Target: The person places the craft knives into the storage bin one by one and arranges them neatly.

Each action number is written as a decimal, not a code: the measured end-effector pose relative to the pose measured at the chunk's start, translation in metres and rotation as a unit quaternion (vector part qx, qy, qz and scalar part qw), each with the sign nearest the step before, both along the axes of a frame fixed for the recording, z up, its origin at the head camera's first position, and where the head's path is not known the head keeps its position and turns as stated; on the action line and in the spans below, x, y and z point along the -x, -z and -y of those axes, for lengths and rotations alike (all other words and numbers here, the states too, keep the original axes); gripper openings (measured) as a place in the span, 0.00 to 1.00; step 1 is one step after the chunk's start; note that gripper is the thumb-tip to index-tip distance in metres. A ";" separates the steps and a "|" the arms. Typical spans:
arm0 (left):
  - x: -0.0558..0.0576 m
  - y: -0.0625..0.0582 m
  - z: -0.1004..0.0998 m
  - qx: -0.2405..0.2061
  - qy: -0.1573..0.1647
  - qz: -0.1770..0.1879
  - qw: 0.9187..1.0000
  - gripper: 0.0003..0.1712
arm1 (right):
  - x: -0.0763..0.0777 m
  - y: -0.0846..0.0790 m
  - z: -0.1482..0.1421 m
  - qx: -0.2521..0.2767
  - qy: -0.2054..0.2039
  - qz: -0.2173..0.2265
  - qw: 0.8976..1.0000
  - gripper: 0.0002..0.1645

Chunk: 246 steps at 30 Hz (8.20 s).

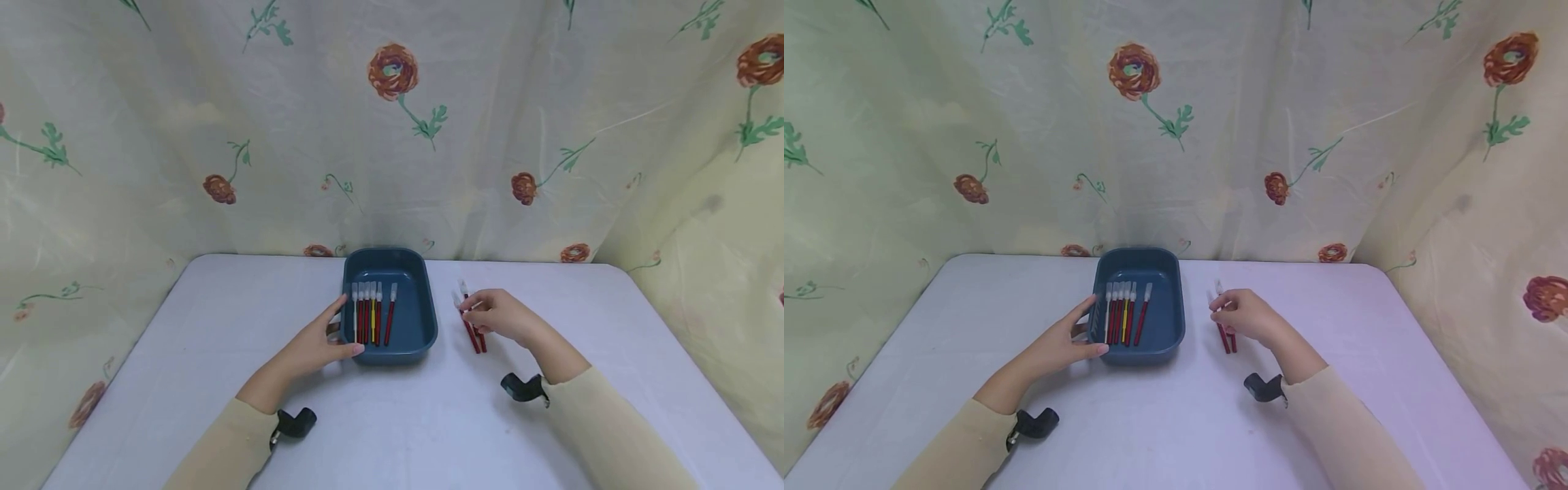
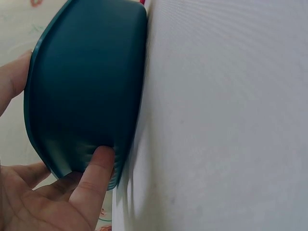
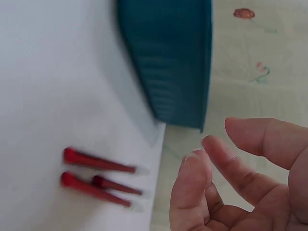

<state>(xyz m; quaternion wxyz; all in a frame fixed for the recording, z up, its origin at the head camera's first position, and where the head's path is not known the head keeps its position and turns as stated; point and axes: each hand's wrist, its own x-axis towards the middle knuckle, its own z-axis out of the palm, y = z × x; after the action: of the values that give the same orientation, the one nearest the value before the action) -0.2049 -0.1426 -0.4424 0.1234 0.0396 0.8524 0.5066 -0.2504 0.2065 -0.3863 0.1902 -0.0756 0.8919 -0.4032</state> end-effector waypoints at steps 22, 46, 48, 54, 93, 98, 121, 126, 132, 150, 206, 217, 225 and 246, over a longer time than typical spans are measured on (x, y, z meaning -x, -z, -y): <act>0.000 0.001 0.002 0.006 0.006 -0.002 1.000 0.62 | 0.002 0.044 -0.026 -0.024 0.029 -0.020 0.999 0.15; -0.001 0.000 0.003 0.004 0.013 -0.005 1.000 0.63 | -0.001 0.047 -0.026 -0.125 0.056 -0.048 0.989 0.16; -0.001 0.000 0.003 0.005 0.013 -0.005 1.000 0.63 | -0.001 0.047 -0.027 -0.117 0.059 -0.041 0.990 0.16; -0.001 -0.001 0.002 0.007 0.010 -0.005 1.000 0.63 | 0.000 0.045 -0.031 -0.079 0.061 -0.028 0.995 0.18; 0.000 -0.002 0.001 0.014 0.009 -0.005 1.000 0.61 | 0.005 -0.016 0.043 0.144 0.040 0.089 0.985 0.24; 0.000 -0.002 0.001 0.015 0.011 -0.006 1.000 0.61 | 0.010 -0.018 0.056 0.140 0.028 0.096 0.985 0.25; 0.001 0.002 0.003 0.003 0.012 -0.003 1.000 0.61 | 0.032 -0.014 0.097 0.073 -0.010 0.106 0.992 0.21; 0.000 0.000 0.003 0.002 0.013 -0.006 1.000 0.61 | 0.033 -0.012 0.103 0.056 -0.017 0.096 0.994 0.20; -0.001 -0.002 0.003 -0.002 0.015 -0.002 1.000 0.61 | 0.031 -0.006 0.109 0.063 -0.024 0.095 0.993 0.19; -0.001 -0.001 0.002 -0.005 0.018 -0.002 1.000 0.61 | 0.028 -0.001 0.116 0.026 -0.018 0.060 0.998 0.15; 0.000 -0.001 0.001 0.008 0.005 -0.003 1.000 0.61 | 0.022 0.040 -0.012 -0.045 0.037 0.016 0.998 0.11; 0.000 0.000 0.000 0.005 0.003 -0.007 1.000 0.61 | 0.024 0.046 -0.012 -0.043 0.042 0.005 0.998 0.10; 0.000 0.000 0.001 0.009 0.004 -0.012 1.000 0.61 | 0.025 0.048 -0.012 -0.051 0.050 -0.007 0.997 0.09; -0.001 -0.001 0.002 -0.001 0.009 -0.010 1.000 0.61 | 0.024 0.048 -0.011 -0.120 0.069 -0.030 0.990 0.13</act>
<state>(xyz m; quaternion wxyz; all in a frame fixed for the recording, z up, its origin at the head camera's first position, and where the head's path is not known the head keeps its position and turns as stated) -0.2038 -0.1441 -0.4415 0.1194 0.0527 0.8526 0.5060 -0.2748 0.2176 -0.4341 0.1432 -0.0025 0.9422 -0.3029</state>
